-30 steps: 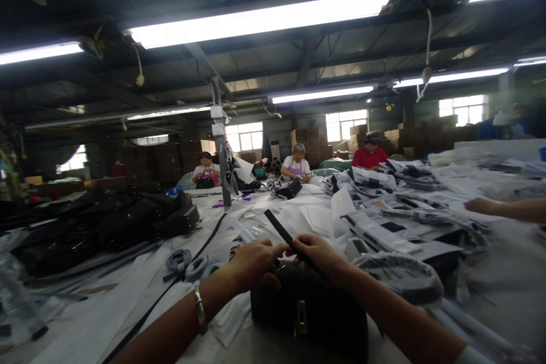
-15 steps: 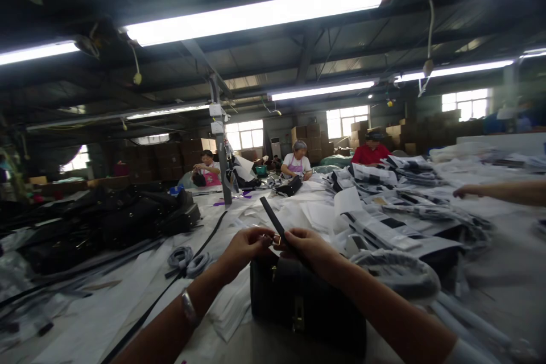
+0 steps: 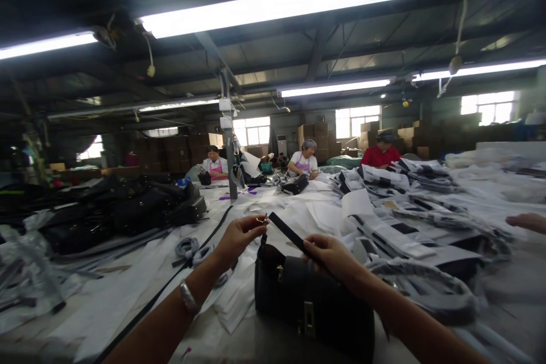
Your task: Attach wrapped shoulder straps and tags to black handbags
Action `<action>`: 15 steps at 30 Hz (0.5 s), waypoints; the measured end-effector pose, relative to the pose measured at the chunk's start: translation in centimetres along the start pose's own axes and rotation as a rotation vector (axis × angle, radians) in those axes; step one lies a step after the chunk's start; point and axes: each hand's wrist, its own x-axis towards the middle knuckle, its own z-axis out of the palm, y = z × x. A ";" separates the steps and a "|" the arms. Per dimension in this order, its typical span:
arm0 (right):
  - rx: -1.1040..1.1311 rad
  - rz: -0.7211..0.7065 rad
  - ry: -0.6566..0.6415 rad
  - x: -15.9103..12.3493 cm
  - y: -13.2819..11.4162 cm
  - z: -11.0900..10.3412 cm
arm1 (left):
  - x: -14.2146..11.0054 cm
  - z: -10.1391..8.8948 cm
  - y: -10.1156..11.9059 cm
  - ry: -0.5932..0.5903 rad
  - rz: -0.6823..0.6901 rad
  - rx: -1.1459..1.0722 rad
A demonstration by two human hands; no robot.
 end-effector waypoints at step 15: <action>-0.495 -0.267 0.177 2.5 -3.9 4.7 | -0.4 3.1 -0.1 -0.076 0.029 -0.095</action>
